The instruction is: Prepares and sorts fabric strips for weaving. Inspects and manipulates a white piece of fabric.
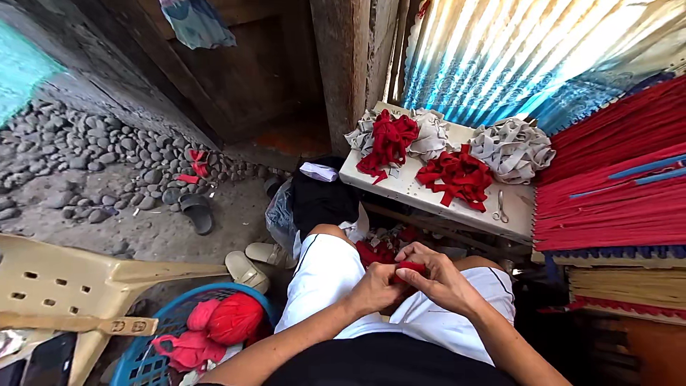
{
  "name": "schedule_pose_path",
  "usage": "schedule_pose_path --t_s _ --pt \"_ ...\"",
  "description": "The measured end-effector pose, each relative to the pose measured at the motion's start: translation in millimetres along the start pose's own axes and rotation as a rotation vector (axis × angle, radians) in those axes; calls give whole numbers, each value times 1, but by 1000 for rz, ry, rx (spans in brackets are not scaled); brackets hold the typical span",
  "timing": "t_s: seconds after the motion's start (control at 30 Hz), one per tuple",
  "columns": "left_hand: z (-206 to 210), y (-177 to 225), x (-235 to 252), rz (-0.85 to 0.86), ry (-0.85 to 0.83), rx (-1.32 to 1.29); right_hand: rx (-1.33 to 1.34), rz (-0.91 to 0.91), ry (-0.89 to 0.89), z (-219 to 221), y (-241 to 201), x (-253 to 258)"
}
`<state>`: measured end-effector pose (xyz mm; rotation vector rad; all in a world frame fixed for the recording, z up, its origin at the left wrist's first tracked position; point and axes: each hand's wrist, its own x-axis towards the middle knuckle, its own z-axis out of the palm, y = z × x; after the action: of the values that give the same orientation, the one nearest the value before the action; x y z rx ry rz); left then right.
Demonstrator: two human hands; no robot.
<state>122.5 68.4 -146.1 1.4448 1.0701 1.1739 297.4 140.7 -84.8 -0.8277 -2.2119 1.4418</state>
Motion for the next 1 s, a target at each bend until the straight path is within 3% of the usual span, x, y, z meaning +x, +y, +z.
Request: schedule_pose_path --t_s 0.1,0.2,0.3,0.37,0.43,0.5,0.6,0.73,0.87,1.0 --pt "-30 14 -25 -159 168 -261 19 -8 -14 1 3 -2" --pt "-78 30 -63 -321 517 -691 81 49 -32 -7 12 -8" --pt "-133 20 -114 -360 831 -882 141 117 -65 -9 30 -15" --pt "-163 -10 -152 -564 1001 -608 129 175 -96 -5 42 -16" --pt "-185 -47 -189 -866 987 -160 95 230 -140 0 51 -16" --pt "-199 -67 -198 -944 987 60 63 258 -185 4 58 -11" --pt "-216 -59 -159 -768 1054 -35 20 295 -224 6 62 -5" --pt "-233 -50 -48 -604 979 -314 -18 325 -208 9 67 3" --pt "-242 -66 70 -694 848 -262 -13 328 -193 11 72 -2" --pt "-243 -102 157 -801 905 -284 -8 361 -148 8 79 -16"
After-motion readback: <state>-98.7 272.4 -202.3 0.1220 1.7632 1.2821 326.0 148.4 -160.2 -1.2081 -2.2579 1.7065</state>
